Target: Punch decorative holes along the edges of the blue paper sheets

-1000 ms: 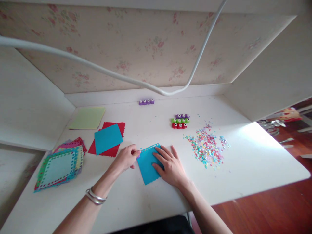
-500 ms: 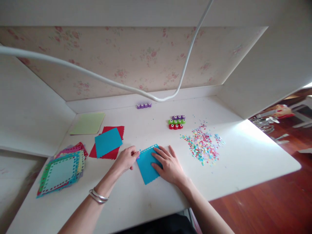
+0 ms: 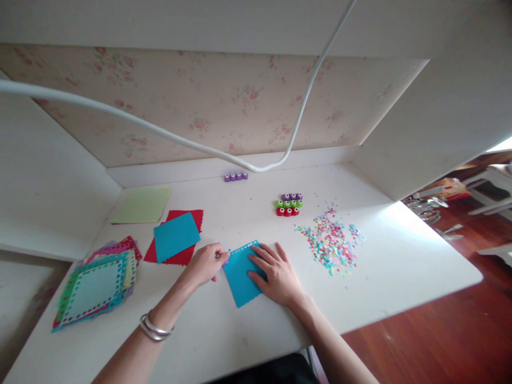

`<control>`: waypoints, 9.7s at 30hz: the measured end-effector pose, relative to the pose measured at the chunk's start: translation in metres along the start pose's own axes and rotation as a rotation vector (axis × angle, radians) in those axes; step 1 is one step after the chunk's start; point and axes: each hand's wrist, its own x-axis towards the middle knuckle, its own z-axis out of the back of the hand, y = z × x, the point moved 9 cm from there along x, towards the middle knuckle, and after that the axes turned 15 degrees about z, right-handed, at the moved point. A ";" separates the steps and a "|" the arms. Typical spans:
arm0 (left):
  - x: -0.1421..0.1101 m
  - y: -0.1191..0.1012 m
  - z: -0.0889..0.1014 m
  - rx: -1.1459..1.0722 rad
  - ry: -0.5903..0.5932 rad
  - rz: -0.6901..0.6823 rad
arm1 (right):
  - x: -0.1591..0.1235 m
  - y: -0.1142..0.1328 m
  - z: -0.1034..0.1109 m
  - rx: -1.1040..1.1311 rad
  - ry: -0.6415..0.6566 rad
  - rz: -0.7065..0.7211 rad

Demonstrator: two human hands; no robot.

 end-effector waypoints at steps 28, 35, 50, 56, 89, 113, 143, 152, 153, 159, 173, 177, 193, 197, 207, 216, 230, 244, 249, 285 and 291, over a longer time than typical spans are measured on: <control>-0.034 0.013 0.013 0.033 -0.282 -0.217 | 0.002 0.002 -0.002 -0.039 -0.002 0.024; -0.042 0.015 0.009 0.012 -0.338 -0.244 | 0.002 0.003 -0.002 -0.036 -0.011 0.041; -0.040 0.022 -0.015 -0.567 -0.003 -0.105 | -0.016 -0.031 0.004 0.200 -0.286 -0.231; -0.039 0.017 -0.018 -0.615 0.065 -0.115 | -0.028 -0.041 0.005 0.546 -0.450 -0.370; -0.061 0.001 -0.024 -0.796 0.347 -0.073 | -0.012 0.007 0.072 0.602 -0.432 -0.094; -0.049 0.012 -0.026 -0.708 0.117 -0.077 | -0.006 -0.013 0.077 0.103 -0.445 -0.208; -0.051 0.007 -0.027 -0.772 0.014 0.002 | 0.011 -0.003 0.041 0.176 -0.279 -0.217; -0.047 0.022 -0.031 -0.936 0.083 0.092 | -0.014 -0.044 0.011 0.967 -0.318 -0.587; -0.047 0.023 -0.030 -0.935 0.073 0.090 | -0.015 -0.044 0.012 0.997 -0.324 -0.605; -0.044 0.027 -0.018 -0.976 0.021 0.069 | -0.027 -0.061 0.016 0.930 -0.360 -0.694; -0.044 0.044 -0.015 -0.946 -0.044 0.123 | -0.027 -0.071 0.023 0.486 -0.301 -0.577; -0.046 0.044 -0.014 -0.947 -0.055 0.118 | -0.022 -0.065 0.033 0.257 -0.335 -0.460; -0.065 -0.012 -0.034 -0.521 0.110 -0.103 | 0.015 0.029 0.023 0.830 -0.138 -0.178; -0.067 -0.025 -0.043 -0.494 0.173 -0.194 | 0.023 0.029 0.037 0.773 -0.072 -0.079; -0.067 -0.029 -0.030 -0.076 -0.266 -0.450 | 0.038 -0.071 0.068 0.978 -0.230 -0.295; -0.070 -0.020 -0.043 0.317 -0.532 -0.591 | 0.084 -0.214 0.112 0.339 -0.129 -0.469; -0.068 -0.024 -0.036 0.250 -0.494 -0.581 | 0.146 -0.231 0.099 -0.203 0.375 -0.347; -0.071 -0.020 -0.030 0.228 -0.605 -0.525 | 0.169 -0.210 0.077 -0.521 0.632 -0.326; -0.071 -0.017 -0.026 0.292 -0.663 -0.465 | 0.179 -0.204 0.075 -0.526 0.630 -0.319; -0.027 -0.020 0.012 0.246 -0.326 -0.152 | 0.125 -0.098 0.041 0.554 -0.194 -0.241; -0.014 -0.001 0.009 0.154 -0.176 -0.031 | 0.061 -0.067 0.029 0.970 -0.337 -0.401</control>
